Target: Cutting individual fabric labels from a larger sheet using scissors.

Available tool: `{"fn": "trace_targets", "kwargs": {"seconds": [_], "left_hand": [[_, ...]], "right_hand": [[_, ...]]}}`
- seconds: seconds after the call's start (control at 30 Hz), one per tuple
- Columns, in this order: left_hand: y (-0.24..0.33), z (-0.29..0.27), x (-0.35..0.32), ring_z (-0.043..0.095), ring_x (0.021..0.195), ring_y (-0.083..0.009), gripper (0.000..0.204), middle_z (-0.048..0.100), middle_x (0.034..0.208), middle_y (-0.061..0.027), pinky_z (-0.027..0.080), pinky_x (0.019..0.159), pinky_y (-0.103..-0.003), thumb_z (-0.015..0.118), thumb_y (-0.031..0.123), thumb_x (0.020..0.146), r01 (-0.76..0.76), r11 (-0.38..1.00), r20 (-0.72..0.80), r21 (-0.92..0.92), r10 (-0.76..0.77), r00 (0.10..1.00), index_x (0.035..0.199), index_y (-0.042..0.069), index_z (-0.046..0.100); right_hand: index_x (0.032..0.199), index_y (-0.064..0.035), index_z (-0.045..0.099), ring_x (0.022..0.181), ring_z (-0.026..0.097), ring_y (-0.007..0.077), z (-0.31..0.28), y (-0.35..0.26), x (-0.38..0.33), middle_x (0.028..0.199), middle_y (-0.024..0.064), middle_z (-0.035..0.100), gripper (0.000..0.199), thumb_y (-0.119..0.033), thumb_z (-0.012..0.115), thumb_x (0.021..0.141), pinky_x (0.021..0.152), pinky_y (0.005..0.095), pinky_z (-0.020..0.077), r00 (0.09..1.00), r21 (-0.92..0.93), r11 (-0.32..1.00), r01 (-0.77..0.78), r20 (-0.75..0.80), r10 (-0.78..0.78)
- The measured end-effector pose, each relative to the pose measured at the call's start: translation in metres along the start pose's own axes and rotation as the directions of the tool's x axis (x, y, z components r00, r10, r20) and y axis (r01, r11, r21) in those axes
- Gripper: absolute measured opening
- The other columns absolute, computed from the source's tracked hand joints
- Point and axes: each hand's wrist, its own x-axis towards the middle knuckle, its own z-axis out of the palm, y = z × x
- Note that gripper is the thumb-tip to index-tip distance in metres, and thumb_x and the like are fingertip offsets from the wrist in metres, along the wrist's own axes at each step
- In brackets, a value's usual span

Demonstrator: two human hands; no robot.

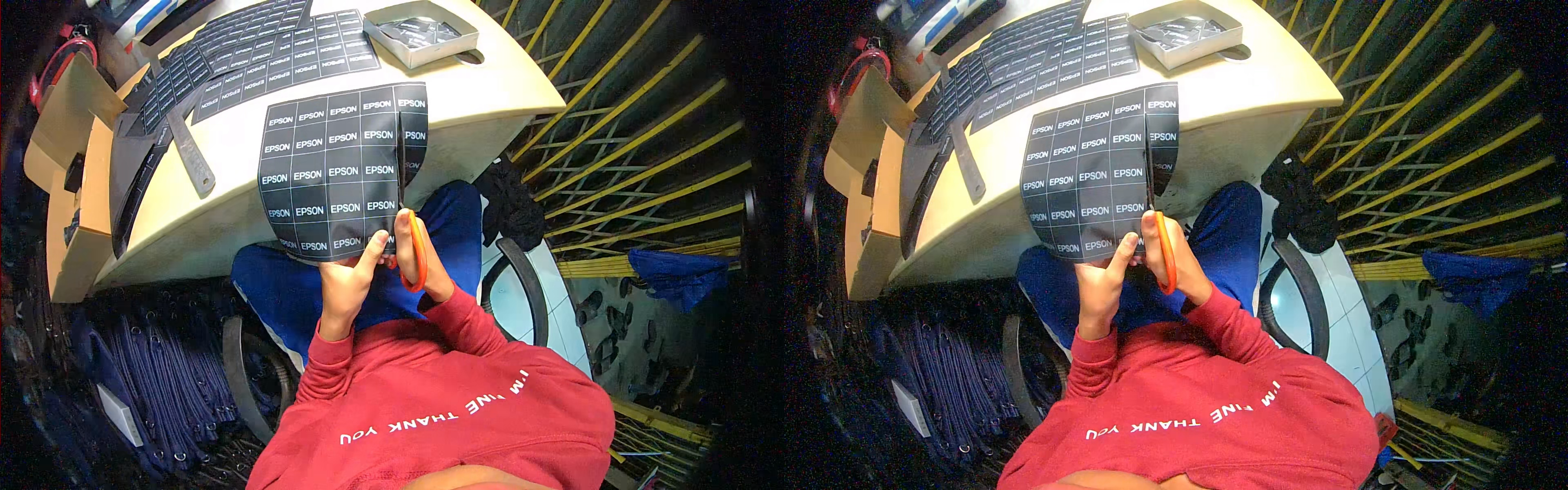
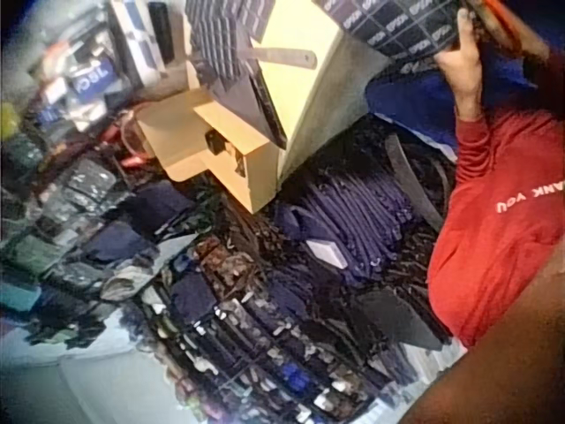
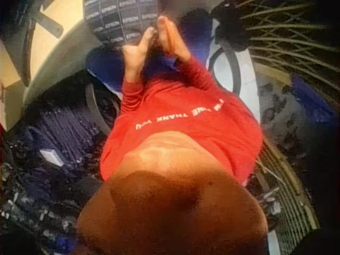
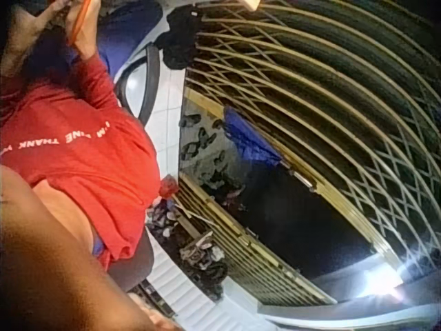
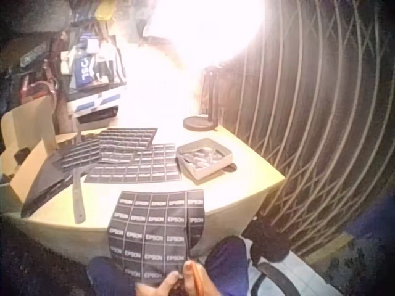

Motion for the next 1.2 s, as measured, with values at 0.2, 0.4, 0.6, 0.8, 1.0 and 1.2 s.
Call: {"fn": "trace_targets", "kwargs": {"seconds": [0.2,0.4,0.6,0.8,1.0,1.2], "left_hand": [[0.000,0.000,0.000,0.056,0.070,-0.0083,0.025,0.061,0.091,-0.0030,0.047,0.058,-0.022,0.066,0.004,0.083,-0.002,1.000,0.012,0.010,0.002,1.000,0.106,0.003,0.056],[-0.001,0.000,0.000,0.055,0.068,-0.0079,0.022,0.061,0.088,-0.0028,0.046,0.058,-0.022,0.065,0.003,0.084,-0.011,1.000,0.004,0.023,0.011,1.000,0.105,0.002,0.057],[-0.001,0.000,-0.001,0.054,0.067,-0.0081,0.022,0.061,0.088,-0.0024,0.044,0.058,-0.022,0.064,0.002,0.084,-0.005,1.000,0.015,-0.004,0.005,1.000,0.105,0.002,0.057],[0.003,0.002,-0.002,0.054,0.068,-0.0079,0.022,0.061,0.089,-0.0024,0.045,0.059,-0.022,0.064,0.001,0.084,-0.002,1.000,0.030,-0.004,0.002,1.000,0.104,0.002,0.057],[-0.003,0.002,-0.003,0.055,0.069,-0.0077,0.022,0.060,0.088,-0.0020,0.045,0.059,-0.022,0.064,0.002,0.084,-0.023,1.000,0.049,0.011,0.023,0.999,0.104,0.003,0.056],[-0.003,0.002,-0.003,0.054,0.067,-0.0078,0.021,0.060,0.086,-0.0018,0.044,0.058,-0.022,0.064,0.002,0.084,-0.025,0.999,0.062,-0.024,0.026,0.998,0.104,0.003,0.056]], "right_hand": [[0.074,0.0031,0.054,0.054,0.056,0.0140,-0.001,-0.004,0.000,0.059,0.0069,0.054,0.075,-0.064,0.024,0.092,0.047,0.0290,0.0449,1.000,-0.012,1.000,0.001,-0.016,-0.001],[0.069,0.0034,0.055,0.051,0.057,0.0148,0.001,-0.013,-0.001,0.055,0.0083,0.055,0.077,-0.062,0.024,0.093,0.047,0.0292,0.0446,0.999,-0.052,0.999,-0.011,-0.032,0.009],[0.066,0.0014,0.055,0.044,0.054,0.0151,0.001,-0.006,-0.001,0.049,0.0064,0.052,0.076,-0.061,0.023,0.094,0.042,0.0293,0.0417,0.999,-0.075,0.997,-0.013,-0.047,0.010],[0.063,0.0004,0.054,0.040,0.051,0.0128,0.003,-0.003,-0.002,0.047,0.0055,0.051,0.075,-0.060,0.022,0.094,0.037,0.0277,0.0389,0.996,-0.034,0.999,-0.040,-0.086,0.037],[0.064,0.0002,0.054,0.040,0.051,0.0131,0.002,-0.004,-0.002,0.047,0.0050,0.050,0.075,-0.060,0.021,0.094,0.038,0.0273,0.0398,0.997,-0.019,0.999,-0.030,-0.067,0.028],[0.066,0.0001,0.054,0.043,0.053,0.0125,0.001,-0.010,-0.003,0.049,0.0051,0.051,0.073,-0.060,0.023,0.094,0.039,0.0266,0.0398,0.999,0.019,1.000,-0.017,-0.042,0.018]]}}
